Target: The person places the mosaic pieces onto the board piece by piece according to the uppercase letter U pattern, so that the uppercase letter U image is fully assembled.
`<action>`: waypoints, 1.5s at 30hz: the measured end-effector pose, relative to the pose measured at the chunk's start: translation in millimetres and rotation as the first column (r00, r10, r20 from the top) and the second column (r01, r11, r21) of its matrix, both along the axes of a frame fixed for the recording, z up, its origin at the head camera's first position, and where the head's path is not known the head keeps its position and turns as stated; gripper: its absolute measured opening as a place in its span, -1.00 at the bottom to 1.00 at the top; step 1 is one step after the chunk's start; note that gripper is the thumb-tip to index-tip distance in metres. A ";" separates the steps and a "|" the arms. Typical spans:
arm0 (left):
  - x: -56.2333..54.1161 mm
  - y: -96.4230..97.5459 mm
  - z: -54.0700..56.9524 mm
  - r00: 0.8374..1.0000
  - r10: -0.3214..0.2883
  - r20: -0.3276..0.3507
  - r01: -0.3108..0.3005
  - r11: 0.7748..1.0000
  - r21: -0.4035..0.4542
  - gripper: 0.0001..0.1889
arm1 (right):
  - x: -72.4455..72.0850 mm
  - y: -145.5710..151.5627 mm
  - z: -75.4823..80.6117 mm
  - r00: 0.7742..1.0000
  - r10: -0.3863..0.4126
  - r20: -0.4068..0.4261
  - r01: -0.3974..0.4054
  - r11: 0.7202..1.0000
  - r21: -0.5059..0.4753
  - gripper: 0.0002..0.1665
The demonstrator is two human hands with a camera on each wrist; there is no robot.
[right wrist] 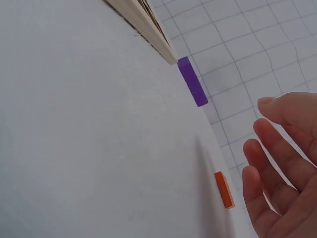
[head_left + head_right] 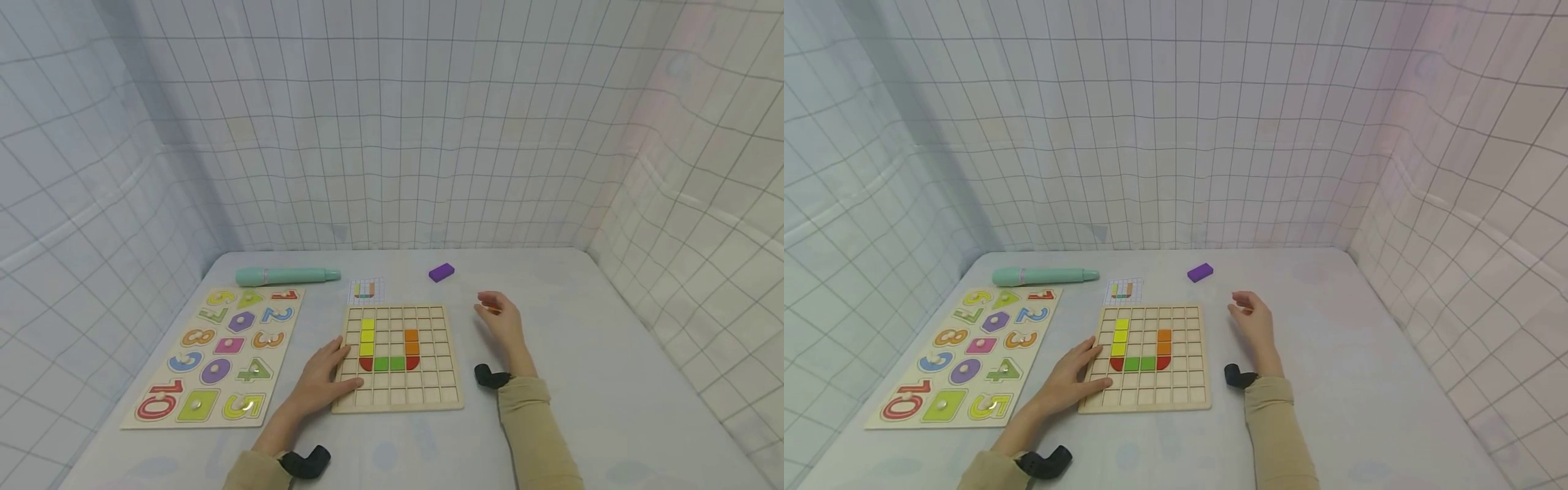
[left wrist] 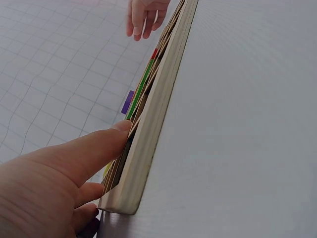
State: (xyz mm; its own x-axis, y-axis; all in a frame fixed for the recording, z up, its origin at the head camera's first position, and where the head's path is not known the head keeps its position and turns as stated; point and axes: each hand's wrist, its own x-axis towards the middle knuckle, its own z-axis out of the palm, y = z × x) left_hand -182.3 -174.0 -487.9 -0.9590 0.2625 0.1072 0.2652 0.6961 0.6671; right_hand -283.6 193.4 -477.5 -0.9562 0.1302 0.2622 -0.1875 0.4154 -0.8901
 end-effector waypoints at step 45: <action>-0.3 0.2 -0.8 1.000 0.004 0.001 -0.004 1.000 0.011 -0.16 | 0.7 18.0 -12.7 0.980 -0.128 0.153 0.119 0.991 0.062 -0.57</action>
